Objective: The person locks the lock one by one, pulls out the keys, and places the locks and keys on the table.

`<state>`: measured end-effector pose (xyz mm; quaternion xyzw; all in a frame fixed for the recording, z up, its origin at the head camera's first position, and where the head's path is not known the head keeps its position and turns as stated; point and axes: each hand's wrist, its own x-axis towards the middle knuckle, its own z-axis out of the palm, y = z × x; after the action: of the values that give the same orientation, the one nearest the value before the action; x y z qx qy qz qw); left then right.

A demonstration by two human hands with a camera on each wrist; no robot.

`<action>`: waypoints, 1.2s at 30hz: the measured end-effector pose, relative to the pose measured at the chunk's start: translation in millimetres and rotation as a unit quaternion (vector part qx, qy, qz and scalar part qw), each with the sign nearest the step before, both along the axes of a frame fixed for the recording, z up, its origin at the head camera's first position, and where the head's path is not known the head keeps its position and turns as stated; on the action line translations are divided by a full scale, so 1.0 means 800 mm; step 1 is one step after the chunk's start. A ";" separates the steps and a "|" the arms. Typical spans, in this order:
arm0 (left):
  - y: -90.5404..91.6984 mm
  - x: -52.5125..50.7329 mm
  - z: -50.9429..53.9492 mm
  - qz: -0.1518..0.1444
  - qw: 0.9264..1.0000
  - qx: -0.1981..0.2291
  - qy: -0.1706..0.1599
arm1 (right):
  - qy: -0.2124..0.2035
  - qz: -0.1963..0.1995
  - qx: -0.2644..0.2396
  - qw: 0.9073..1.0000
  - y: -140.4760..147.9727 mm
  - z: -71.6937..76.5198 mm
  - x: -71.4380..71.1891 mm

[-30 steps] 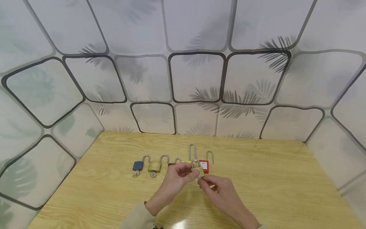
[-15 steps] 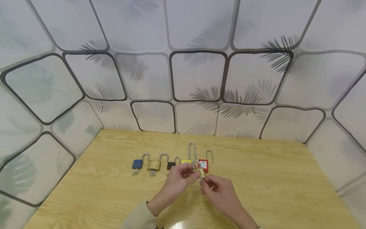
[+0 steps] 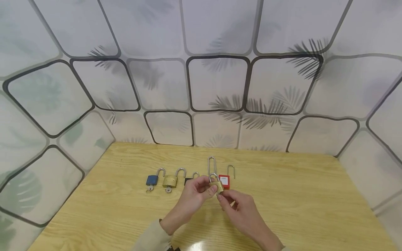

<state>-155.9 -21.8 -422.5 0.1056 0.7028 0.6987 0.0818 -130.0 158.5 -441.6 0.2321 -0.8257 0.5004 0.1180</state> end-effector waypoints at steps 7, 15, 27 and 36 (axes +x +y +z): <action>0.001 -0.001 0.000 -0.011 1.000 0.001 0.006 | -0.061 0.029 -0.029 0.997 -0.001 0.001 -0.001; 0.003 0.000 0.000 0.004 1.000 0.004 -0.013 | -0.046 0.028 -0.057 0.997 -0.005 0.000 -0.001; 0.010 -0.001 -0.007 0.014 0.996 0.045 -0.073 | -0.007 0.024 -0.042 0.999 -0.001 0.001 0.000; 0.013 -0.002 -0.007 0.012 0.995 0.068 -0.076 | 0.026 0.008 -0.010 1.000 0.000 0.004 -0.002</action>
<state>-157.2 -11.8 -428.1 0.0491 0.6470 0.7516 0.1189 -131.9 158.7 -438.6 0.2502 -0.8155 0.5033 0.1380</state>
